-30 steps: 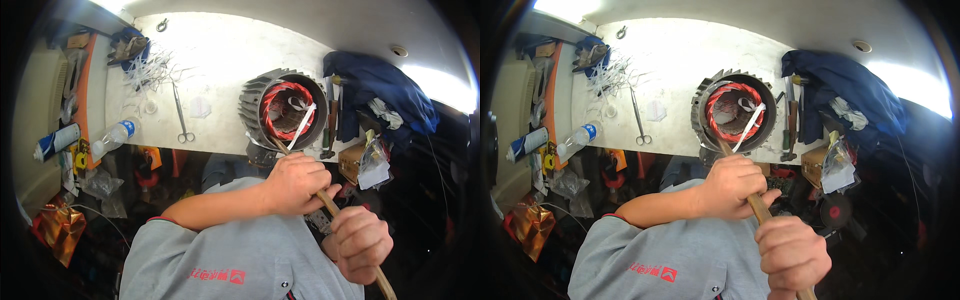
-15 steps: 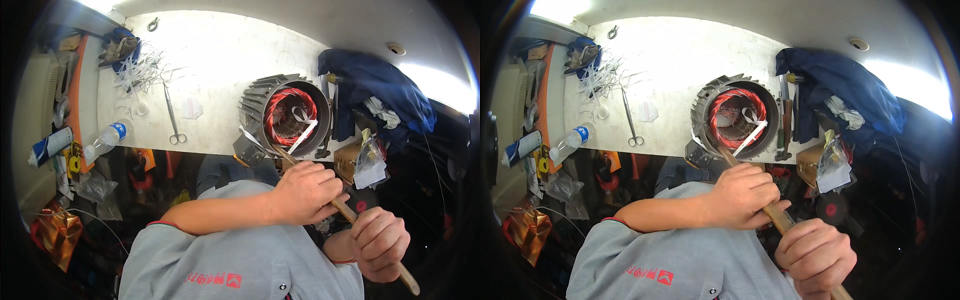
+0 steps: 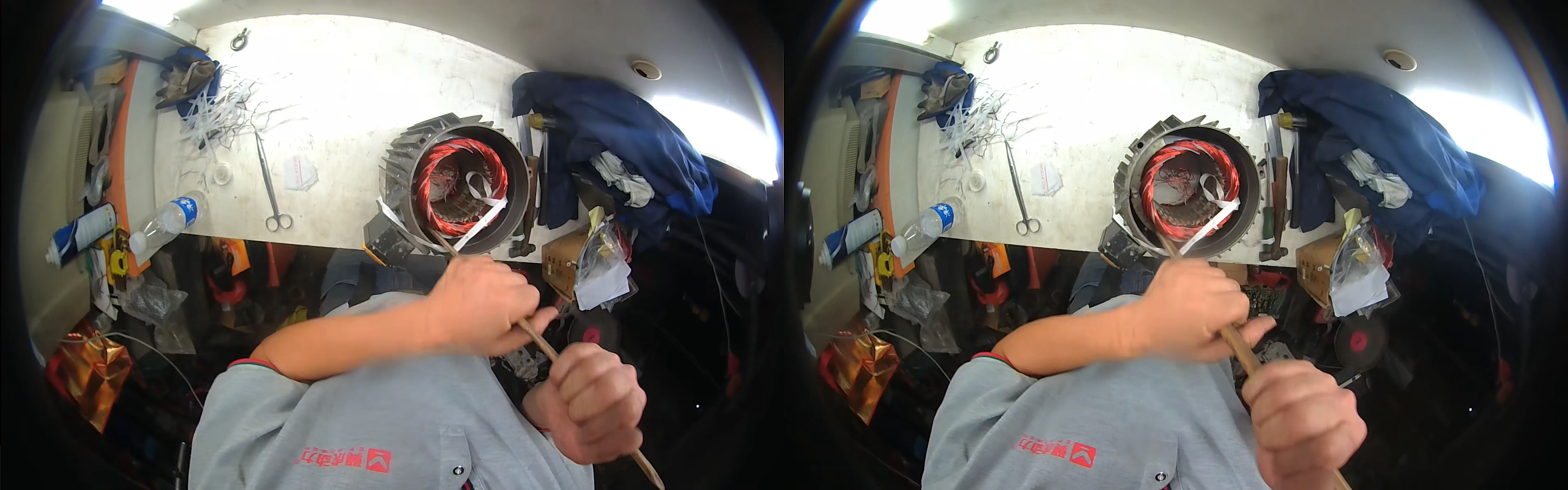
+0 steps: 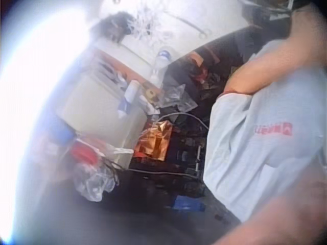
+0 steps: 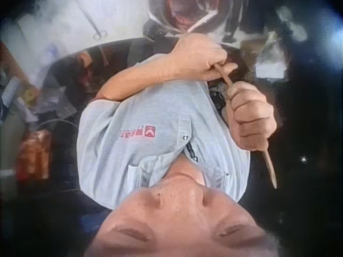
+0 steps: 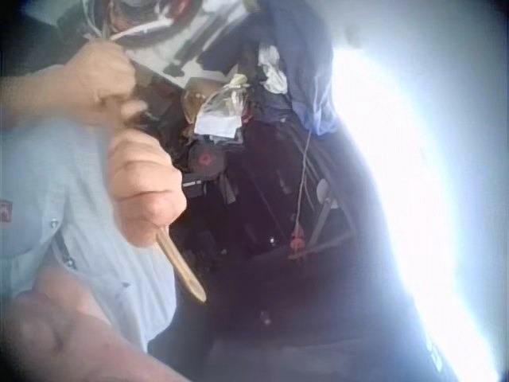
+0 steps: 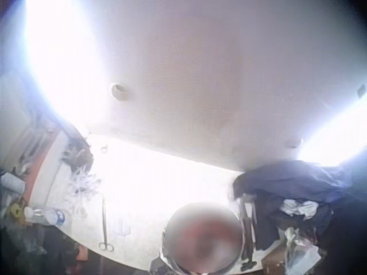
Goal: The person secures red copper windings inside a motor stator using white insulating tape and a wooden mallet. They repeatedly wrap, tuck, and tap the tape into the stator slots to hold the coils in place.
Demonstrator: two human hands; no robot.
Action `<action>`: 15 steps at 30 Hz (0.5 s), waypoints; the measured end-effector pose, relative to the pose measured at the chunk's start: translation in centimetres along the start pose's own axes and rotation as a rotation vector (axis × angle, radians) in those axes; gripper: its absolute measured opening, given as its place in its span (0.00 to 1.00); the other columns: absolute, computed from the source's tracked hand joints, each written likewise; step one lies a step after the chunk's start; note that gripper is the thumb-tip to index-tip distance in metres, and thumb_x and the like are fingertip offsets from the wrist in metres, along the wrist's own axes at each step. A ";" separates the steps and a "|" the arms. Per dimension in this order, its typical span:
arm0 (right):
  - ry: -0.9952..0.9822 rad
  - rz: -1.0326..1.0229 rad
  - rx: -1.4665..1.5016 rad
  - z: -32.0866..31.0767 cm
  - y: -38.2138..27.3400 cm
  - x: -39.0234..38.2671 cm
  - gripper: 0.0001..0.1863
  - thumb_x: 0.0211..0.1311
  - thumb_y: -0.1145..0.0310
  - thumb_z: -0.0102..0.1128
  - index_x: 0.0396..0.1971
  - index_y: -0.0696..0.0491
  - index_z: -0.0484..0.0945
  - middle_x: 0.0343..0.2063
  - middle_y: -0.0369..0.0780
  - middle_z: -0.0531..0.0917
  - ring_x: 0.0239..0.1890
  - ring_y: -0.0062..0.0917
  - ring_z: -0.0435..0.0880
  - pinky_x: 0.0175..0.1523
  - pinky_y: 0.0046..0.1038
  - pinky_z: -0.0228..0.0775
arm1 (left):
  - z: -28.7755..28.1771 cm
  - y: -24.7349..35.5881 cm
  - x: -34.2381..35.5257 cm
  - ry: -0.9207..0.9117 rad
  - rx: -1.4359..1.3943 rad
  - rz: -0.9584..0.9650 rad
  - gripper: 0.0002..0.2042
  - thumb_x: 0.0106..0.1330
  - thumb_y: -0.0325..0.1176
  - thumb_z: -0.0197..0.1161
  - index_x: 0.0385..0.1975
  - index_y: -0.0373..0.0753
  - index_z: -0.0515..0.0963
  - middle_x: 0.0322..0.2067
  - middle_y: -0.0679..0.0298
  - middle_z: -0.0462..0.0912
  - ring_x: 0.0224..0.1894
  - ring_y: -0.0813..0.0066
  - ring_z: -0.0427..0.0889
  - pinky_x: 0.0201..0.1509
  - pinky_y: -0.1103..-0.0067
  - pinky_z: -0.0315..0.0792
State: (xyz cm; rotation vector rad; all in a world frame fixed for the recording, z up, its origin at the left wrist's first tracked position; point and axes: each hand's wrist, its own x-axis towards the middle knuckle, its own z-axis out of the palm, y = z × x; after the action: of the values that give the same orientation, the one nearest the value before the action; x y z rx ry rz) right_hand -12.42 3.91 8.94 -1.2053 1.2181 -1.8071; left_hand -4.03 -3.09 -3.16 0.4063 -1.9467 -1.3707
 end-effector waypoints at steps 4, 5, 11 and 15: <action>-0.184 0.036 0.045 -2.2 -0.6 0.9 0.18 0.56 0.66 0.53 0.07 0.47 0.65 0.06 0.31 0.69 0.06 0.18 0.63 0.17 0.21 0.59 | 1.3 1.3 -0.1 0.140 -0.041 -0.018 0.19 0.54 0.37 0.75 0.16 0.42 0.67 0.15 0.67 0.66 0.17 0.68 0.67 0.22 0.73 0.61; -0.221 0.051 0.038 -2.4 -0.3 0.9 0.18 0.56 0.66 0.53 0.08 0.47 0.65 0.06 0.31 0.69 0.07 0.18 0.64 0.17 0.21 0.60 | 1.6 0.9 -0.3 0.132 -0.043 -0.013 0.19 0.54 0.37 0.75 0.15 0.43 0.67 0.15 0.67 0.66 0.16 0.68 0.67 0.22 0.73 0.60; 0.165 0.015 -0.146 0.9 -0.3 -2.9 0.23 0.71 0.60 0.42 0.12 0.48 0.61 0.13 0.32 0.62 0.15 0.20 0.56 0.23 0.23 0.54 | -0.3 -0.2 0.9 -0.326 -0.068 -0.055 0.20 0.55 0.36 0.71 0.09 0.44 0.66 0.09 0.66 0.68 0.13 0.63 0.71 0.17 0.69 0.62; 0.087 0.018 -0.057 -0.2 0.1 0.0 0.26 0.72 0.62 0.43 0.08 0.46 0.61 0.09 0.31 0.64 0.11 0.18 0.57 0.20 0.22 0.53 | 0.8 0.0 0.5 -0.071 -0.053 -0.077 0.19 0.56 0.36 0.71 0.10 0.44 0.67 0.10 0.66 0.69 0.13 0.63 0.72 0.17 0.69 0.63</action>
State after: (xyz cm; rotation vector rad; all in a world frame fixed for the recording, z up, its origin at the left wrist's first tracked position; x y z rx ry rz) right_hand -12.57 3.92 8.79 -1.1536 1.3328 -1.8399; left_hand -4.95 -2.81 -3.11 0.4163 -1.9650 -1.5015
